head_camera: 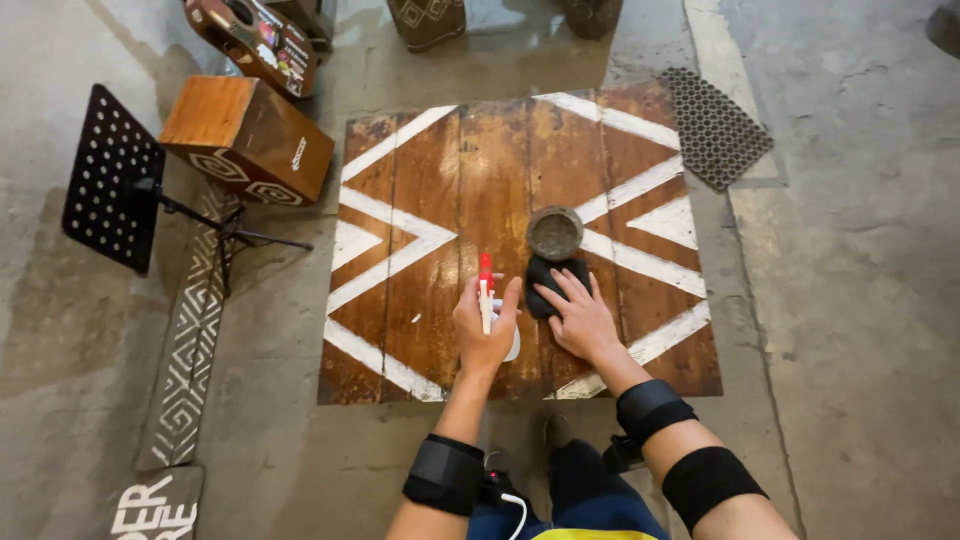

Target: The person places a wooden board on a bench, then sprays a liquid onto a patterned wooden table and wipes the surface with a black cloth. The person repeatedly sprays and wipes different areas of the table.

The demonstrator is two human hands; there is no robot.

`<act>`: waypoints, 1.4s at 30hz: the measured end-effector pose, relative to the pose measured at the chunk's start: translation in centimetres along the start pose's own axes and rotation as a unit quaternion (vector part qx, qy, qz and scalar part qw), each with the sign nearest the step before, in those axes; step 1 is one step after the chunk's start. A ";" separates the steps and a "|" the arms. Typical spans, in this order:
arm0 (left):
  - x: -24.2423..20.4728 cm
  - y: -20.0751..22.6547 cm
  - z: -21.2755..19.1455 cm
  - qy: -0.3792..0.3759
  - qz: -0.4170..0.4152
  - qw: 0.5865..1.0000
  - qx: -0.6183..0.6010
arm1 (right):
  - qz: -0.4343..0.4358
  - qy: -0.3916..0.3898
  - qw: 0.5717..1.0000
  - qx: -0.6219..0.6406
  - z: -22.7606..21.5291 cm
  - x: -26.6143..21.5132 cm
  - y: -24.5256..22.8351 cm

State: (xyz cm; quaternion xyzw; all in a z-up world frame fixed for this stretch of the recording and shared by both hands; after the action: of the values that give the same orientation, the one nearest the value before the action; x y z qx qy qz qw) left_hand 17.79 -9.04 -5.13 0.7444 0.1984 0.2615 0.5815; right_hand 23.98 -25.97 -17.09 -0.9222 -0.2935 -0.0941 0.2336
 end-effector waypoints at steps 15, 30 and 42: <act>-0.7 0.1 3.2 -0.024 -0.039 0.999 -0.005 | 0.127 0.028 0.989 -0.065 -1.7 -0.3 7.2; -0.4 -1.0 -0.8 0.030 -0.030 0.999 -0.011 | 0.173 0.094 0.974 -0.115 2.4 -0.6 4.1; -0.3 -1.4 -6.9 0.078 -0.013 0.997 -0.009 | 0.095 0.058 0.994 -0.007 7.9 3.3 -6.1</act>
State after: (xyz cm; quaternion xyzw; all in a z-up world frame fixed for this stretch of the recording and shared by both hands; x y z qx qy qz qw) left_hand 13.24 -3.59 -5.29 0.7139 0.2503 0.3129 0.5742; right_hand 23.39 -16.08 -20.68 -0.9405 -0.1899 -0.1272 0.2514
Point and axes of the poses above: each hand's wrist, its own x-axis towards the middle knuckle, its own z-axis out of the palm, y = z × x, the point moved 3 cm from there along x, towards the middle knuckle, and after that the axes turned 6 degrees about y, right-handed, at the moved point
